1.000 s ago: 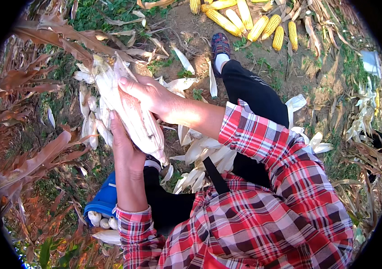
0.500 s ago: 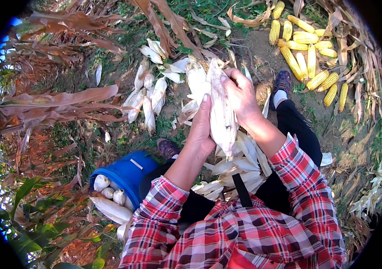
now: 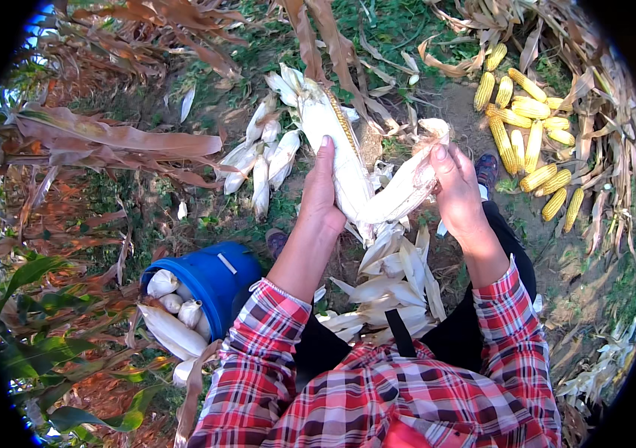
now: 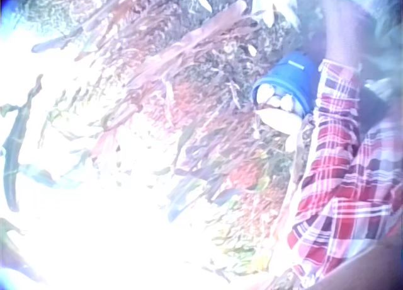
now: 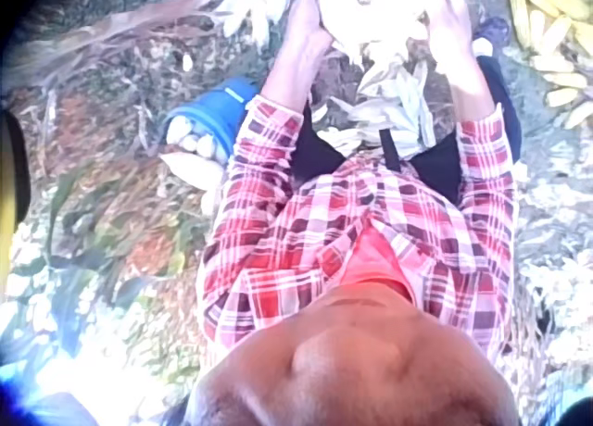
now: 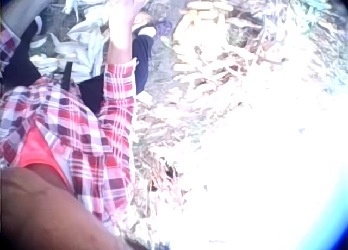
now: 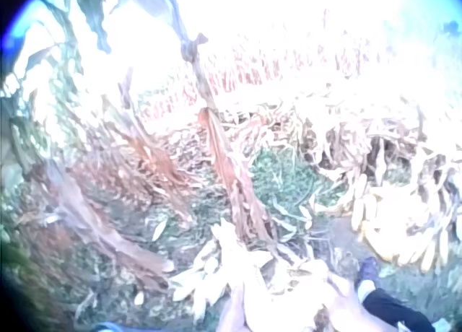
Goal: The person sits on the ground in a cornfield and shucks corn cobs by hand. They remove husks from each cob, place the shucked corn into a pile on the ground, and discard the husks nearby.
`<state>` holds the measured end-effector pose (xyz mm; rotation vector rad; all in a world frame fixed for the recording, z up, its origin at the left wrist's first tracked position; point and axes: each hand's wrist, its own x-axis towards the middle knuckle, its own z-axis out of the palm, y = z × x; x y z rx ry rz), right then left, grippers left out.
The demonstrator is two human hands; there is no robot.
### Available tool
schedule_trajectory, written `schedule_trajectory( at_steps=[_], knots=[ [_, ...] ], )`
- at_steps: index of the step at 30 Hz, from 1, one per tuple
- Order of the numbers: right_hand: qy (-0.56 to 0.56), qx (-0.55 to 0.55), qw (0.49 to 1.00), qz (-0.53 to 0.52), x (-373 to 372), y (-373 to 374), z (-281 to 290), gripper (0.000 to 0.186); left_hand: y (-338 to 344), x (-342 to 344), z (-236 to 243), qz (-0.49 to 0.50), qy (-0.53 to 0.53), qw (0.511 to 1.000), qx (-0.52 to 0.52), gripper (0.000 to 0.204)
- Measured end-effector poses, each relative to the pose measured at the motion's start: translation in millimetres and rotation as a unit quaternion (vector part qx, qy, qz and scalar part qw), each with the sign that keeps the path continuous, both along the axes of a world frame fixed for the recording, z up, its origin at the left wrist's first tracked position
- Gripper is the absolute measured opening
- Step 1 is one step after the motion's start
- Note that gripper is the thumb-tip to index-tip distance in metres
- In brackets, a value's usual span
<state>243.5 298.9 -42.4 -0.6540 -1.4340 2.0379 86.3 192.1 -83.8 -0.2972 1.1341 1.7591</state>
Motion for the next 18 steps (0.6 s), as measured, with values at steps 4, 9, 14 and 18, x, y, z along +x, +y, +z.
schedule_trajectory(
  at_steps=[4, 9, 14, 18],
  knots=[
    [-0.065, 0.257, 0.928, 0.261, 18.5, -20.4, -6.5, 0.031, -4.2, -34.4, 11.7, 0.126, -0.031, 0.991, 0.009, 0.053],
    [-0.098, 0.311, 0.876, 0.355, 6.5, -49.9, -20.6, 0.033, -6.9, -44.2, -1.8, 0.129, 0.066, 0.989, -0.021, 0.056],
    [-0.078, 0.357, 0.860, 0.356, 15.1, -56.9, 1.0, 0.035, -11.9, -49.9, 11.6, 0.126, 0.068, 0.990, 0.004, 0.055],
    [-0.094, 0.348, 0.851, 0.382, 18.8, -57.7, 8.8, 0.036, -10.0, -49.7, 3.5, 0.119, 0.084, 0.989, -0.003, 0.062]
  ],
)
